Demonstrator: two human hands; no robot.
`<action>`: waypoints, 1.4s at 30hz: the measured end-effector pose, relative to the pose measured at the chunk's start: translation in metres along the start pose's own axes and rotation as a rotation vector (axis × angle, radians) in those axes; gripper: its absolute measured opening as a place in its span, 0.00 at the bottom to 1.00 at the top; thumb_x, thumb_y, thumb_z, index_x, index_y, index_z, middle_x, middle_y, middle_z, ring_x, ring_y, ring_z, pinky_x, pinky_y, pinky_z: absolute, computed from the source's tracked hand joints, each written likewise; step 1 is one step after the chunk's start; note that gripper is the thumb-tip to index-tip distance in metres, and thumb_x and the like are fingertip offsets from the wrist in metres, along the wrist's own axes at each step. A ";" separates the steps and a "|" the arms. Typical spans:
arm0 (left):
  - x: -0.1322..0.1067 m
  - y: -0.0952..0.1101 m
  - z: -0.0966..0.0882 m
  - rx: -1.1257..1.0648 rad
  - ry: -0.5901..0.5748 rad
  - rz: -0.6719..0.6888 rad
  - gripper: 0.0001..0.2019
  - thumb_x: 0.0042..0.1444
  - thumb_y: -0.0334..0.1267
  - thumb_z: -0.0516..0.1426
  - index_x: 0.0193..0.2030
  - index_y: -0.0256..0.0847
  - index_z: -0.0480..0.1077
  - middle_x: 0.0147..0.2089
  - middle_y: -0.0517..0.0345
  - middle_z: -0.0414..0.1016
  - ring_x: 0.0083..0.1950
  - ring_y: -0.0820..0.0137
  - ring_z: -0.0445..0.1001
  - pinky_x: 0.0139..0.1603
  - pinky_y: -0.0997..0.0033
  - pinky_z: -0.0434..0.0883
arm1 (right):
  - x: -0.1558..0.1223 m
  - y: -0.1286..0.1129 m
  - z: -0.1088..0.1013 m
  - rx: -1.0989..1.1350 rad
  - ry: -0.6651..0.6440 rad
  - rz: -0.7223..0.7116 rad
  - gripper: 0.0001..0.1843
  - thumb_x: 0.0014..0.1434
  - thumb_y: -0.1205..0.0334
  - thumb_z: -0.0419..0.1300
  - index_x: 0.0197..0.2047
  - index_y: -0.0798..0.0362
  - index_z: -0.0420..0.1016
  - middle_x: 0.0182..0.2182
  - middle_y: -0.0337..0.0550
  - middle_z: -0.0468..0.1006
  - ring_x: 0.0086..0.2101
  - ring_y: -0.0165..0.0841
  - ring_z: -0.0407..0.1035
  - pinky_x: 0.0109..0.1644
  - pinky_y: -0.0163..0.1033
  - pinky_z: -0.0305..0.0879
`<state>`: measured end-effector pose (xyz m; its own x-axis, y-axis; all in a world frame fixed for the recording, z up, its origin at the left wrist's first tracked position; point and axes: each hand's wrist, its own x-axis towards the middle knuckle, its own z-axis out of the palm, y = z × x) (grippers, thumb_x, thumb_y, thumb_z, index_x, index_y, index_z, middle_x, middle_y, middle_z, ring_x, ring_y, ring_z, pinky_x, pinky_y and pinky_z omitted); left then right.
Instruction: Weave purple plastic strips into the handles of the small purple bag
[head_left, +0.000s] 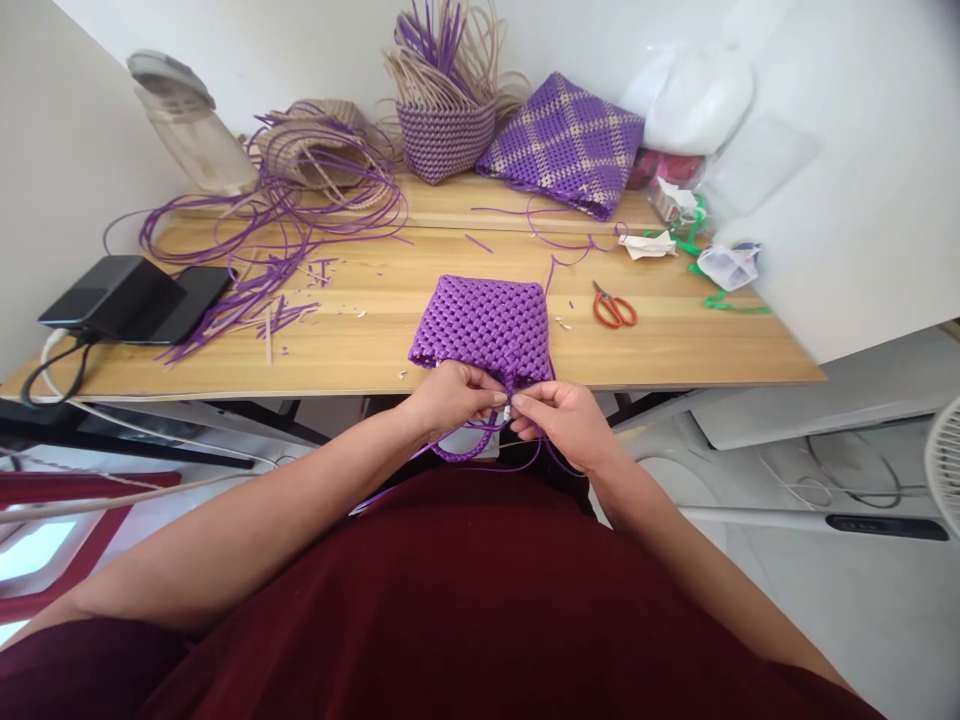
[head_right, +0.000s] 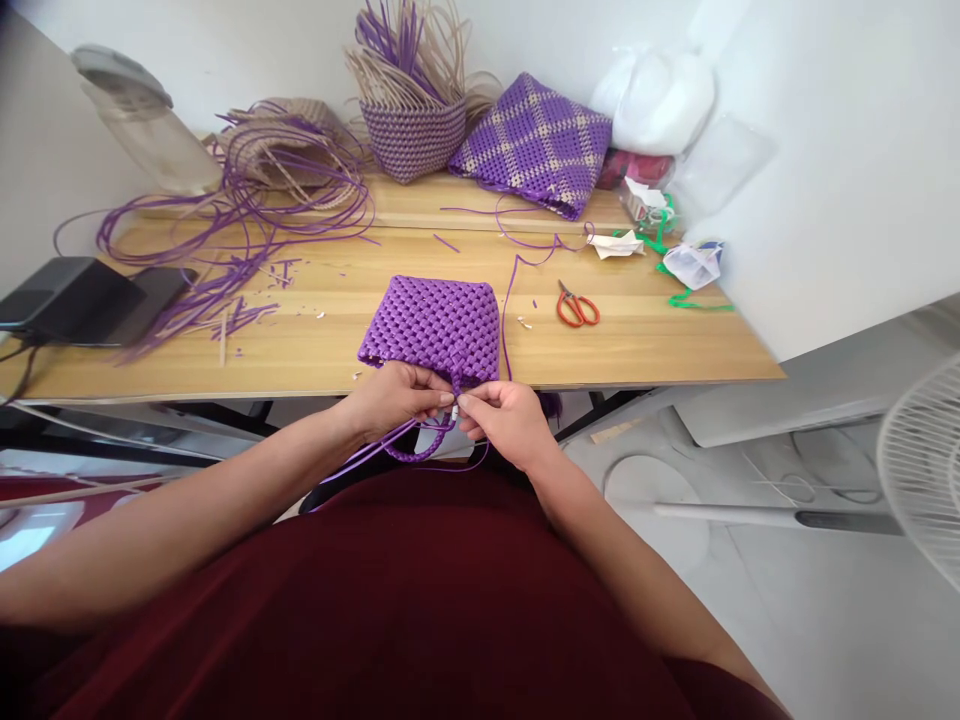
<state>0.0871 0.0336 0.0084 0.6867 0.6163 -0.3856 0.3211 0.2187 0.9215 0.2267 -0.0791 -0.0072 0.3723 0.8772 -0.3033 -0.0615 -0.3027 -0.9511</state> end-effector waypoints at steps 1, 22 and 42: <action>0.000 0.000 0.000 0.007 -0.002 0.000 0.04 0.51 0.28 0.63 0.26 0.34 0.76 0.22 0.56 0.73 0.21 0.78 0.65 0.23 0.79 0.64 | -0.001 0.000 -0.002 -0.037 0.006 -0.013 0.14 0.51 0.53 0.67 0.29 0.56 0.77 0.24 0.45 0.79 0.25 0.33 0.73 0.30 0.37 0.71; -0.004 -0.009 0.012 -0.187 -0.051 0.096 0.07 0.50 0.33 0.66 0.30 0.32 0.73 0.23 0.60 0.74 0.25 0.78 0.71 0.29 0.80 0.71 | -0.006 0.003 -0.004 -0.227 0.149 -0.305 0.12 0.58 0.56 0.61 0.40 0.54 0.81 0.36 0.45 0.82 0.37 0.37 0.74 0.46 0.41 0.70; 0.000 -0.020 0.002 0.093 0.024 0.307 0.06 0.50 0.37 0.64 0.31 0.36 0.75 0.24 0.59 0.74 0.24 0.76 0.70 0.26 0.78 0.69 | -0.002 0.008 0.012 0.132 0.090 -0.144 0.15 0.46 0.57 0.72 0.36 0.56 0.80 0.28 0.40 0.79 0.27 0.28 0.69 0.33 0.34 0.66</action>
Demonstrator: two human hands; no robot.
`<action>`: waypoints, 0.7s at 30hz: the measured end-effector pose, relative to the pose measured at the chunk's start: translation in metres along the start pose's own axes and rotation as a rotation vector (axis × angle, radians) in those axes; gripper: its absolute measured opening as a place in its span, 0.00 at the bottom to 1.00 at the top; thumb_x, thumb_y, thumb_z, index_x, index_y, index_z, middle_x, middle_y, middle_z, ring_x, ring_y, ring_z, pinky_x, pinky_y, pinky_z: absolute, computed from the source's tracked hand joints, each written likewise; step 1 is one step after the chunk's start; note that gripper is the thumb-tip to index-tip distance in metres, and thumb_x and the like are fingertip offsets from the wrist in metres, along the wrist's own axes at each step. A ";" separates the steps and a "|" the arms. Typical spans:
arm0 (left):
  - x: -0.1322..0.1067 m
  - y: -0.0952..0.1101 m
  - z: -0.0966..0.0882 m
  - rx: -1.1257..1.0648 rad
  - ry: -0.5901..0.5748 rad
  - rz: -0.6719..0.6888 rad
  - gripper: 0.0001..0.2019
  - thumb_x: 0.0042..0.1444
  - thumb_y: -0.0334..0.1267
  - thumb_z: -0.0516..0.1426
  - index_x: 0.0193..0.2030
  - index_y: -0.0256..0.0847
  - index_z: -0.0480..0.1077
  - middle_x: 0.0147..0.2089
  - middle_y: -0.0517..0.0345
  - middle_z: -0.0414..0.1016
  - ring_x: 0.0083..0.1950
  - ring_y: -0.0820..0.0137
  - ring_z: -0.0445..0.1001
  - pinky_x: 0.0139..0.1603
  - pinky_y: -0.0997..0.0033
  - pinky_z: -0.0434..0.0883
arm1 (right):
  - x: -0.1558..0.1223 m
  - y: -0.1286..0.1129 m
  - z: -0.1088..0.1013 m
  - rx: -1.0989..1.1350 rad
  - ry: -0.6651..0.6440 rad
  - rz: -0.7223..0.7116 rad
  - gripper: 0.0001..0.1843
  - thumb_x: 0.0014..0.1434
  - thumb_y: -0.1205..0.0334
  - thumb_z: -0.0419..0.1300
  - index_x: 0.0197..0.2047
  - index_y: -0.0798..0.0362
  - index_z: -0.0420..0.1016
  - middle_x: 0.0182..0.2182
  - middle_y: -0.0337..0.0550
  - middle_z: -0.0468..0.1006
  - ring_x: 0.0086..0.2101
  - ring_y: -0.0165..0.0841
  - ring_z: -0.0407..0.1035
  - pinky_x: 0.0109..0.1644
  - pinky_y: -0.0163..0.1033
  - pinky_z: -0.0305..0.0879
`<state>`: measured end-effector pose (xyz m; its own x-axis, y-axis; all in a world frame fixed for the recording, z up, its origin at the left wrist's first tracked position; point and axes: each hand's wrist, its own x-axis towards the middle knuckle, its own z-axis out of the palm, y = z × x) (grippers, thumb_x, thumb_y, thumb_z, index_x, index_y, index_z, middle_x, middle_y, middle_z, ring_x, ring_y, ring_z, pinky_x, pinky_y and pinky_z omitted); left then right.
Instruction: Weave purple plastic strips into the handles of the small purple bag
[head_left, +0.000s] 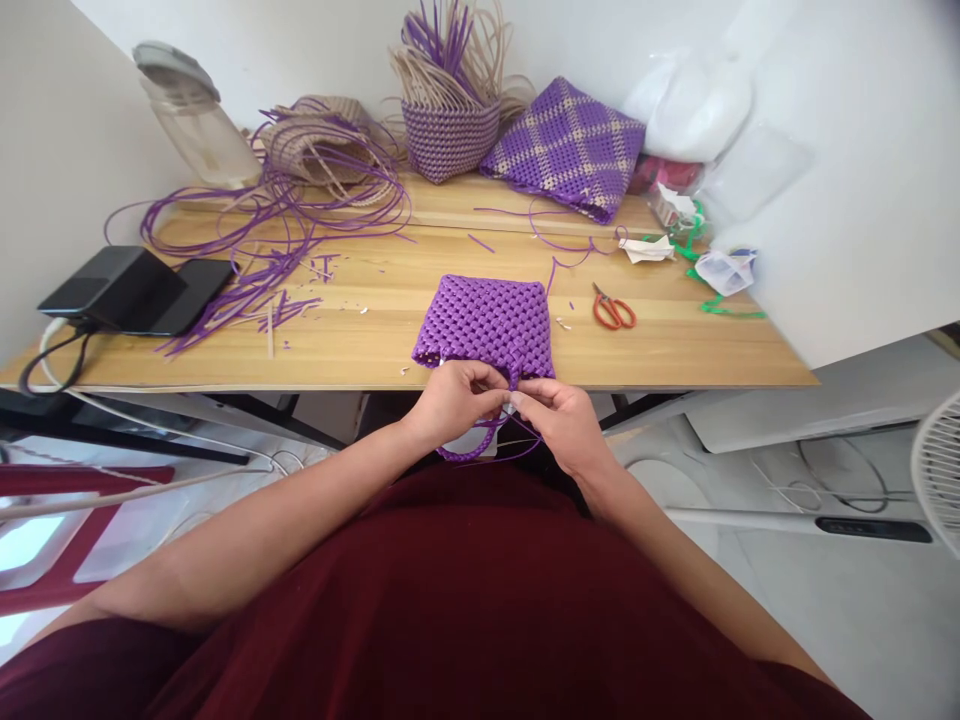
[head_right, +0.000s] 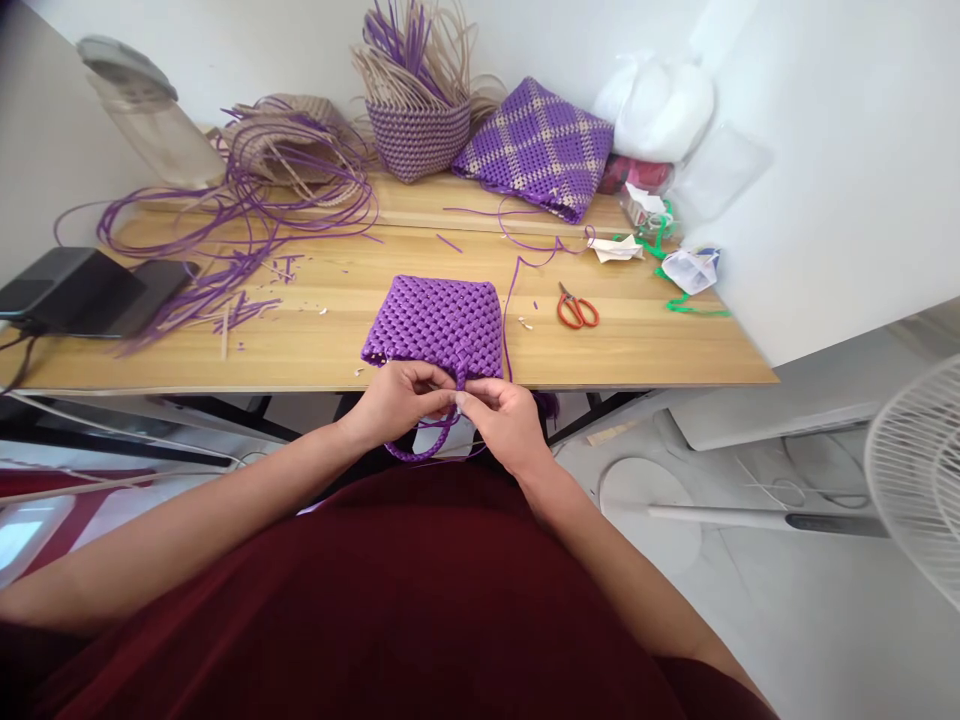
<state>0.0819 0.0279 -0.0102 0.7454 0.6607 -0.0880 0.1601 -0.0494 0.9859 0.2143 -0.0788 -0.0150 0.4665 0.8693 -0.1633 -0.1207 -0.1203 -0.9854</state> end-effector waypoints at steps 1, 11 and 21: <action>0.000 0.000 0.000 0.008 0.001 0.023 0.05 0.51 0.36 0.63 0.31 0.36 0.75 0.24 0.60 0.73 0.24 0.77 0.69 0.25 0.78 0.68 | 0.000 0.000 0.000 -0.017 -0.013 -0.005 0.15 0.46 0.57 0.71 0.36 0.56 0.80 0.28 0.40 0.80 0.27 0.28 0.69 0.33 0.34 0.66; -0.003 0.001 -0.004 0.100 -0.029 0.034 0.05 0.52 0.30 0.58 0.35 0.37 0.75 0.29 0.58 0.76 0.27 0.75 0.72 0.28 0.78 0.71 | 0.001 0.003 0.003 0.029 -0.006 0.029 0.15 0.46 0.54 0.71 0.34 0.56 0.81 0.22 0.38 0.76 0.22 0.26 0.64 0.27 0.34 0.62; -0.009 0.012 -0.006 0.056 -0.083 -0.169 0.04 0.55 0.31 0.58 0.36 0.37 0.73 0.28 0.58 0.76 0.26 0.73 0.76 0.27 0.75 0.75 | 0.001 -0.004 0.002 -0.217 0.035 -0.037 0.12 0.49 0.55 0.67 0.32 0.56 0.79 0.26 0.44 0.80 0.26 0.31 0.70 0.30 0.36 0.66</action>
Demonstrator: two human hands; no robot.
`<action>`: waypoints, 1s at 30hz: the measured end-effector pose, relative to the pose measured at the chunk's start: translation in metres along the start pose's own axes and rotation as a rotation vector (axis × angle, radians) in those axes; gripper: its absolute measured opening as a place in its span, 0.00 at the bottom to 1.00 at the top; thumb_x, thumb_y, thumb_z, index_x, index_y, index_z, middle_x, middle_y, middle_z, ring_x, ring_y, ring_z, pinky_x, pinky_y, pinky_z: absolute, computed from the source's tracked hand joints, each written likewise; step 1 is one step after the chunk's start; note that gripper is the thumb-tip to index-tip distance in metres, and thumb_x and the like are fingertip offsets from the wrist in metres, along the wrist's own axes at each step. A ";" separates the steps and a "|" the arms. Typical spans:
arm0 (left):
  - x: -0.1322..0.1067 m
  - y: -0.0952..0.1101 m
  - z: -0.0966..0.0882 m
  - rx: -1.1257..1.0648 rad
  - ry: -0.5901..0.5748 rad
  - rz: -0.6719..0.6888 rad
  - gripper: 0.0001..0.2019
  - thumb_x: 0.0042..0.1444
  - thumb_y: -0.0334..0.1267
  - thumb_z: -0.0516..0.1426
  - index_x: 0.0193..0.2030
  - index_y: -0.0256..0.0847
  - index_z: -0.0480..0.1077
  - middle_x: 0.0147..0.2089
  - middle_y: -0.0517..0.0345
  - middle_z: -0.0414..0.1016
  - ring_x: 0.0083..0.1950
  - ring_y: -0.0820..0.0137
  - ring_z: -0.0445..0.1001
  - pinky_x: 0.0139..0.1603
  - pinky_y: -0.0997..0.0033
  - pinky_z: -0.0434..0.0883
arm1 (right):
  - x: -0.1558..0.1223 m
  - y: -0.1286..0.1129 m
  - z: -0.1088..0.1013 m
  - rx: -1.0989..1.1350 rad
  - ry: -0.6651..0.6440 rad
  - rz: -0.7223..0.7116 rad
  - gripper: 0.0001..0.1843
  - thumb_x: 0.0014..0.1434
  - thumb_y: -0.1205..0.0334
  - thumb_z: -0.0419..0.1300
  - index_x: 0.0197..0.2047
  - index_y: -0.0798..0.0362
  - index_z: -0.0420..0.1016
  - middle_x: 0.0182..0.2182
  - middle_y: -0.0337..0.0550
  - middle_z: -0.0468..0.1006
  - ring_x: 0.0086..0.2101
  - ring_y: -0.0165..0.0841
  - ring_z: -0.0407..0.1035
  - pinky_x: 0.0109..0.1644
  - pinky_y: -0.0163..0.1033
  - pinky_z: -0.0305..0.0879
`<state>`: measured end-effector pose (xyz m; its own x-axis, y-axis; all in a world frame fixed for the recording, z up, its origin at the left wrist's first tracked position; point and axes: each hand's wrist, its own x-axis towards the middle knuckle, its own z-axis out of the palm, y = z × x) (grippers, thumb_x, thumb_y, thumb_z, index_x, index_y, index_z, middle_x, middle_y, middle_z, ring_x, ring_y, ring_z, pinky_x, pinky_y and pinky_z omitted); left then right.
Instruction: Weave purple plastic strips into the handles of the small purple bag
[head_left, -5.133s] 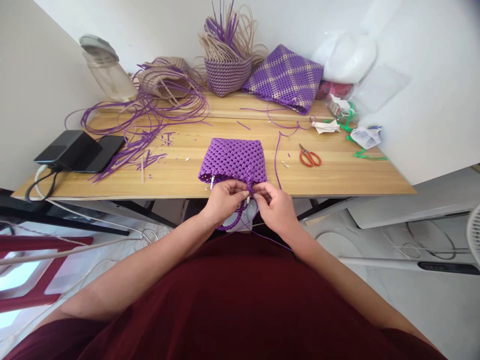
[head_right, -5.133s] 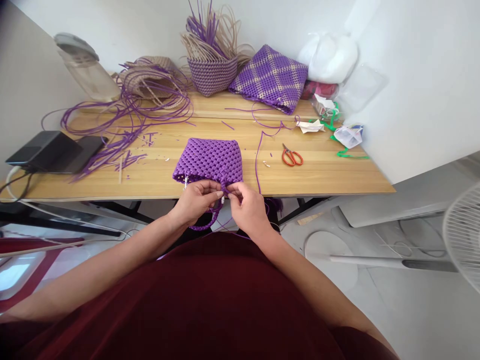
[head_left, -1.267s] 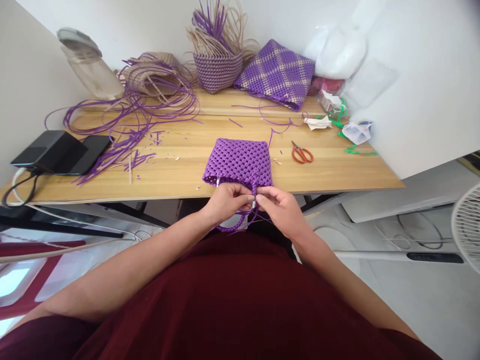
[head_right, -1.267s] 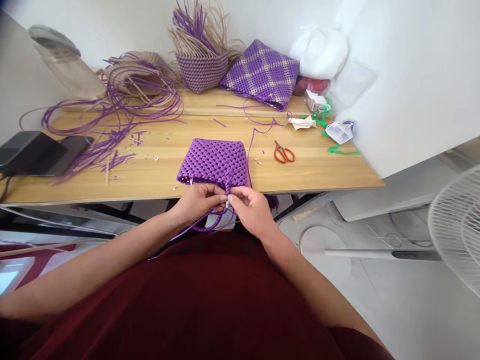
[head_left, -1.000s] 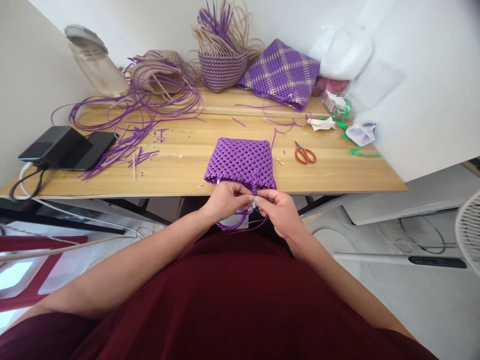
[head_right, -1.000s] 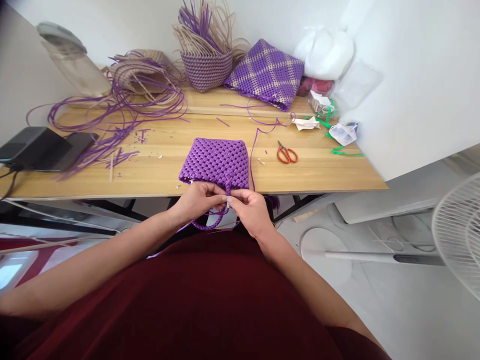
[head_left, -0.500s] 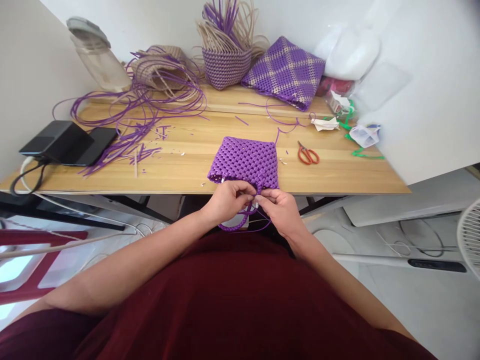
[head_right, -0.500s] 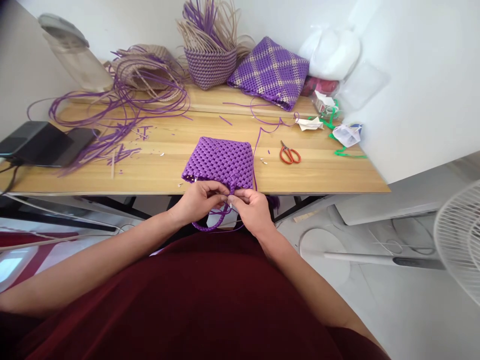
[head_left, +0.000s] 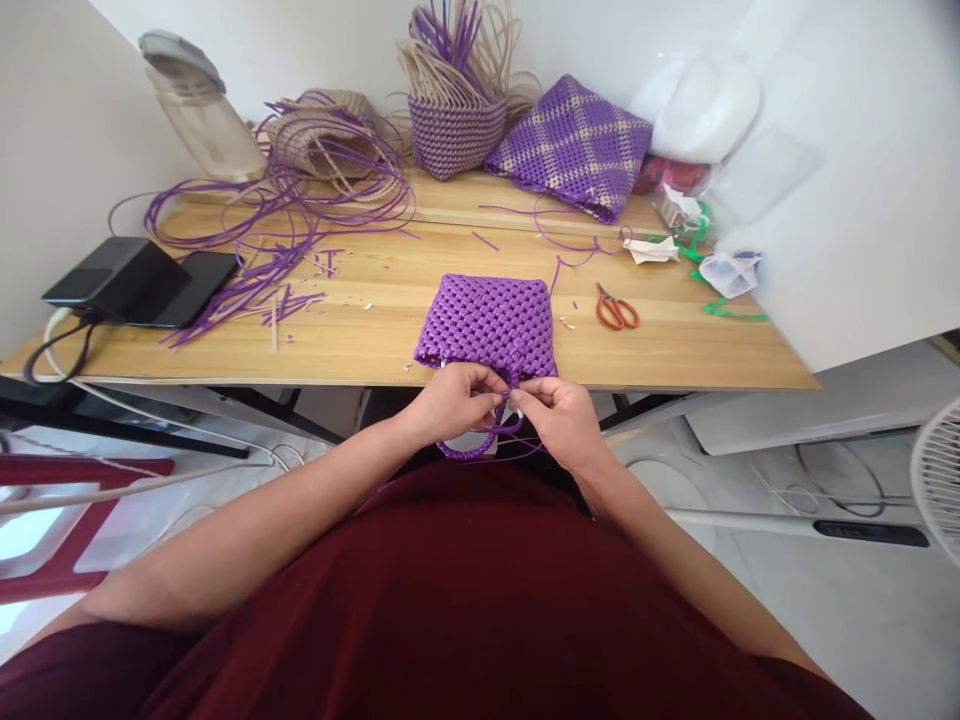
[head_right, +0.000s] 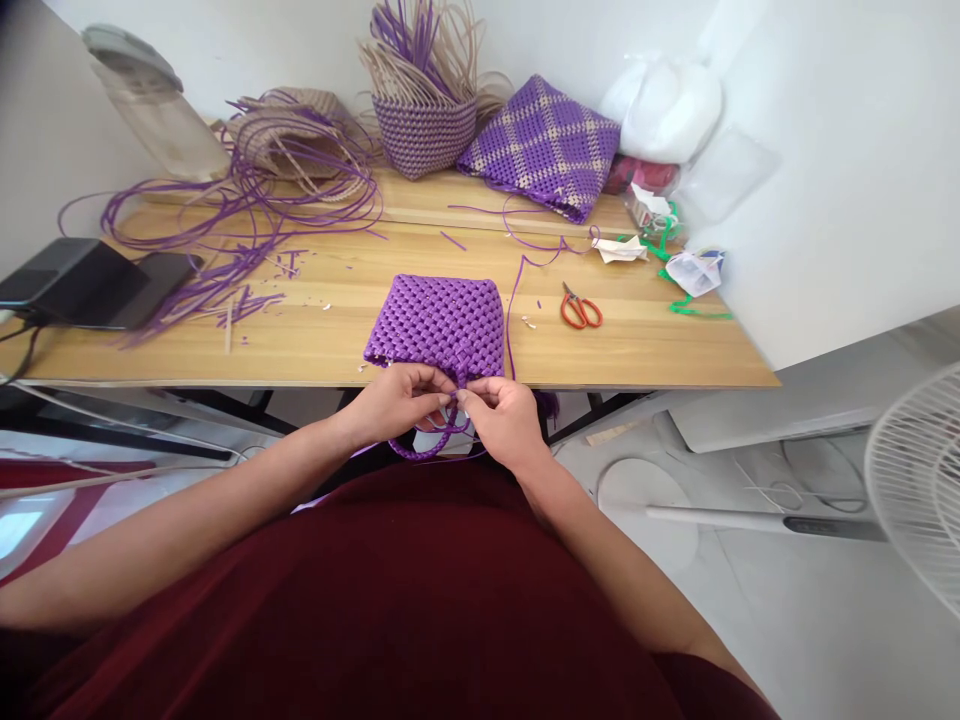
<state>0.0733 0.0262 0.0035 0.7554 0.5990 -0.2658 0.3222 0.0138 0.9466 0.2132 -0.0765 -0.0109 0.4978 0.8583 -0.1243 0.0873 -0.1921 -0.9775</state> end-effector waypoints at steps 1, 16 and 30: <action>0.000 0.000 -0.001 -0.019 -0.011 -0.025 0.04 0.56 0.31 0.57 0.37 0.37 0.74 0.28 0.57 0.76 0.27 0.72 0.76 0.27 0.74 0.75 | 0.000 -0.001 0.000 0.009 -0.005 0.014 0.12 0.49 0.55 0.67 0.32 0.56 0.78 0.26 0.44 0.80 0.26 0.32 0.70 0.31 0.36 0.66; -0.001 -0.024 -0.005 0.307 0.194 0.298 0.11 0.56 0.26 0.50 0.33 0.39 0.74 0.31 0.58 0.77 0.32 0.73 0.76 0.36 0.75 0.75 | 0.006 -0.006 -0.001 -0.198 -0.135 -0.011 0.11 0.55 0.56 0.61 0.31 0.55 0.76 0.23 0.41 0.77 0.22 0.30 0.66 0.26 0.35 0.60; -0.014 -0.015 -0.008 0.267 0.182 0.147 0.05 0.51 0.38 0.60 0.30 0.39 0.75 0.29 0.58 0.77 0.29 0.71 0.72 0.30 0.74 0.68 | 0.004 -0.007 0.014 0.035 -0.078 0.052 0.11 0.48 0.54 0.66 0.28 0.54 0.74 0.22 0.39 0.76 0.21 0.27 0.64 0.26 0.34 0.59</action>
<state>0.0538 0.0242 -0.0056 0.6986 0.7120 -0.0709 0.3739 -0.2787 0.8846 0.2028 -0.0653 -0.0070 0.4321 0.8823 -0.1863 0.0324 -0.2217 -0.9746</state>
